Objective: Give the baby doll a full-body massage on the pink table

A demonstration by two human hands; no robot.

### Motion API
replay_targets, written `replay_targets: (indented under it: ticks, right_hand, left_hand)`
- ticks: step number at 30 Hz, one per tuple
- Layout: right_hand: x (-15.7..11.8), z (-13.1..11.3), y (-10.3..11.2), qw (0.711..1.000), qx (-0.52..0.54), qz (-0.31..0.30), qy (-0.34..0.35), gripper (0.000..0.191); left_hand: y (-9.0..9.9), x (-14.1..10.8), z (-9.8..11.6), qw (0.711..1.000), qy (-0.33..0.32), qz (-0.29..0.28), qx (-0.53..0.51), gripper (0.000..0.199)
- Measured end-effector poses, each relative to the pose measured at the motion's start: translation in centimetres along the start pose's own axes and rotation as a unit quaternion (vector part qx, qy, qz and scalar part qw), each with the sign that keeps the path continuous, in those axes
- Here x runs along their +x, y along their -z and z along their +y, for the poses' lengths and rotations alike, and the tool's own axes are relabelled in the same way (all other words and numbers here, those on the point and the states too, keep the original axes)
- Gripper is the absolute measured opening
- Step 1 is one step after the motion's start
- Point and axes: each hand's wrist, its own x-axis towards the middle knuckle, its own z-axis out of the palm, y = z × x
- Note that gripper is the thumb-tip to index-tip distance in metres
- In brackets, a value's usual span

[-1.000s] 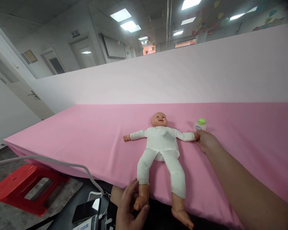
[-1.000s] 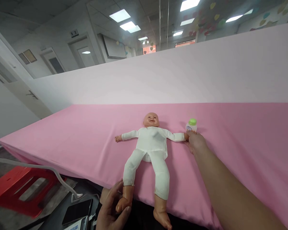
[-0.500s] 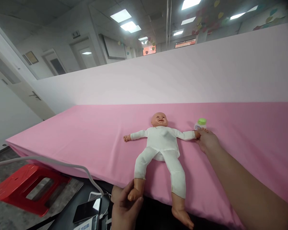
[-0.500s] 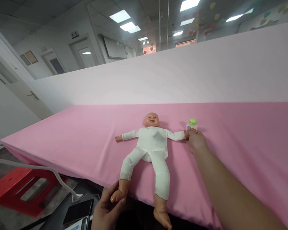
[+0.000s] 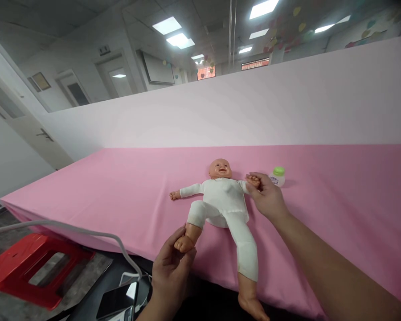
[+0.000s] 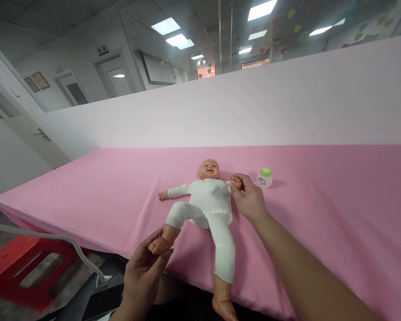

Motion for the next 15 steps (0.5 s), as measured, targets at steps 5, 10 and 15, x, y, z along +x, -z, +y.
replay_targets:
  ticks: [5, 10, 15]
  right_hand:
    - [-1.2, -0.8, -1.9, 0.974, -0.121, -0.127, 0.142, 0.036]
    - [-1.5, -0.1, -3.3, 0.94, -0.145, -0.18, 0.25, 0.036]
    - [-1.5, 0.3, -3.3, 0.933, -0.152, -0.198, 0.259, 0.036]
  left_hand:
    - [-1.7, 1.1, 0.0, 0.994, -0.082, -0.067, -0.005, 0.042]
    - [-3.1, 1.3, 0.4, 0.99, -0.091, -0.109, -0.006, 0.036]
    - [-3.8, 1.6, 1.3, 0.987, -0.065, -0.146, -0.03, 0.03]
